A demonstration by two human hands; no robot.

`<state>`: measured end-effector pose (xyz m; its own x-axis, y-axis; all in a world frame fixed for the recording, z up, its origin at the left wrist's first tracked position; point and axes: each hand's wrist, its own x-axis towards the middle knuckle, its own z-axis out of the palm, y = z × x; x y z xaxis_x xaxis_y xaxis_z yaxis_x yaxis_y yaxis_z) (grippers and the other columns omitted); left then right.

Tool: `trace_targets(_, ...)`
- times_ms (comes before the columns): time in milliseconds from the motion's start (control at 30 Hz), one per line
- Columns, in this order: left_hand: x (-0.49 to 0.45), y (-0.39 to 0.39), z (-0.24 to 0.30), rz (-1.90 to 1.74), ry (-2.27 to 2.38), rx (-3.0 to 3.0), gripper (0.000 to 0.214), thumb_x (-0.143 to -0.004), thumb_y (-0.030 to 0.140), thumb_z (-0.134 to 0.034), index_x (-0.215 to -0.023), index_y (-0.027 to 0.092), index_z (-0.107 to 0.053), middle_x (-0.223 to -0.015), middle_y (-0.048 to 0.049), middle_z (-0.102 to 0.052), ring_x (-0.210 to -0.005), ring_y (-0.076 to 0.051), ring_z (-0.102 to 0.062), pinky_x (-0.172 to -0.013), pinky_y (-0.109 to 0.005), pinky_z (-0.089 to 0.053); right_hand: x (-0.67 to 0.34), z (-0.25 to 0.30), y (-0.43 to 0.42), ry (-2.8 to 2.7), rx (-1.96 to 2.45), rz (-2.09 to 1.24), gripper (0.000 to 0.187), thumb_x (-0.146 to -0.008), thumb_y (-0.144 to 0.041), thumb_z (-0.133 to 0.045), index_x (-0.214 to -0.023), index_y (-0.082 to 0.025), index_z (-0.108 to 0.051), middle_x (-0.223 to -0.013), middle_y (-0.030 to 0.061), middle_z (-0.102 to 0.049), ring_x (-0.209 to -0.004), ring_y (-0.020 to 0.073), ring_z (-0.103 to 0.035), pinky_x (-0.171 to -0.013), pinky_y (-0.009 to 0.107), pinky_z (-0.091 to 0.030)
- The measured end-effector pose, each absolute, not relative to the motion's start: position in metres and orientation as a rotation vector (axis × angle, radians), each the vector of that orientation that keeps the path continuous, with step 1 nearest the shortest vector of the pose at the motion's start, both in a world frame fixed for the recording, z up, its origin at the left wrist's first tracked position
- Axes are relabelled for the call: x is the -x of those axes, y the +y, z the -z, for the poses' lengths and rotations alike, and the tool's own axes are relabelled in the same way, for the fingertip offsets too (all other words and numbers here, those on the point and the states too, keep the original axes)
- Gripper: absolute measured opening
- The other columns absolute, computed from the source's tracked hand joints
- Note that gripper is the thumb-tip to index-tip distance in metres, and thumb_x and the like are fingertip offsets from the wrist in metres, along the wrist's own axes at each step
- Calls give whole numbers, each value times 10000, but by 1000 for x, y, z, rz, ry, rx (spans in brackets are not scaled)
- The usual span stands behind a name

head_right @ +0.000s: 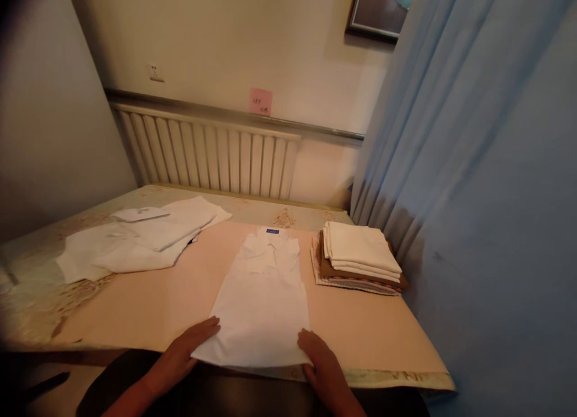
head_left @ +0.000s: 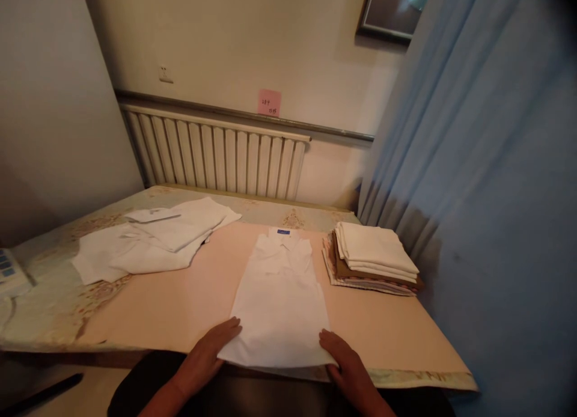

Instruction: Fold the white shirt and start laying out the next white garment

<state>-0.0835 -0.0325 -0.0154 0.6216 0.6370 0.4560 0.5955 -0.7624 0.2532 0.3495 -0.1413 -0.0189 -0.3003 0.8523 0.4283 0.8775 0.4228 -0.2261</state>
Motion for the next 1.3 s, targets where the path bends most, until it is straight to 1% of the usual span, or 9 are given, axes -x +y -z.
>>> trace_targets(133, 81, -29, 9, -849, 1082, -2776, 485, -935, 378, -467, -1418, 355, -439, -1432, -16, -514, -1302, -206, -491, -1064, -327, -443, -359, 15, -130, -2226, 1361, 59, 575, -771, -129, -483, -1332, -233, -554, -1387, 64, -536, -1295, 209, -492, -1056, 402, -456)
trace_targets(300, 80, -20, 1, -795, 1076, -2801, 553, -914, 395, -518, -1449, 359, -387, -1463, -26, -477, -1313, -232, -478, -1069, -360, -442, -365, 9, -111, -2225, 1278, 102, 457, -868, -161, -489, -1314, -225, -564, -1349, 95, -573, -1262, 208, -527, -1021, 392, -491)
trace_targets(467, 79, -4, -7, -729, 1058, -2827, 525, -949, 292, -440, -1460, 376, -355, -1493, -8, -434, -1332, -223, -455, -1079, -371, -429, -367, -2, -88, -2364, 1177, 213, 484, -906, -144, -453, -1377, -251, -490, -1379, 79, -549, -1306, 205, -479, -1101, 471, -401)
trace_targets(667, 68, 28, -6, -652, 1038, -2901, 491, -952, 305, -445, -1441, 332, -407, -1484, -37, -448, -1363, -225, -413, -1125, -416, -363, -365, -11, -55, -2478, 1111, 247, 494, -943, -243, -491, -1430, -264, -408, -1400, 75, -529, -1341, 206, -434, -1139, 505, -333)
trace_targets(800, 62, 48, -9, -574, 983, -2934, 493, -955, 318, -441, -1446, 337, -391, -1485, -34, -447, -1388, -223, -375, -1159, -473, -283, -364, -13, -36, -2516, 1081, 169, 507, -942, -292, -505, -1437, -264, -401, -1418, 71, -510, -1355, 204, -413, -1162, 481, -300)
trace_targets(900, 58, 61, -9, -582, 964, -2914, 503, -955, 320, -439, -1453, 338, -374, -1498, -33, -428, -1402, -215, -350, -1166, -466, -266, -364, -11, -24, -2534, 1090, 103, 508, -939, -322, -508, -1433, -258, -413, -1431, 70, -495, -1360, 199, -406, -1166, 453, -294)
trace_targets(1033, 55, 77, -3, -641, 952, -2868, 477, -962, 308, -412, -1438, 322, -402, -1495, -34, -435, -1412, -199, -330, -1170, -445, -260, -362, -12, -17, -2448, 1160, -43, 469, -945, -355, -484, -1407, -274, -456, -1440, 59, -482, -1359, 189, -406, -1137, 408, -346)
trace_targets(1167, 56, 77, -2, -671, 942, -2797, 489, -935, 396, -460, -1415, 308, -438, -1477, -40, -460, -1402, -220, -350, -1162, -446, -281, -356, -24, -26, -2310, 1168, -238, 440, -933, -424, -474, -1341, -274, -538, -1397, 57, -531, -1334, 209, -445, -1112, 429, -378)
trace_targets(1300, 67, 49, -8, -611, 887, -2736, 463, -948, 408, -438, -1406, 337, -443, -1466, -15, -475, -1383, -217, -385, -1168, -458, -269, -347, -41, -56, -2195, 1232, -447, 437, -889, -482, -531, -1268, -279, -613, -1335, 58, -589, -1264, 236, -524, -1081, 418, -414)
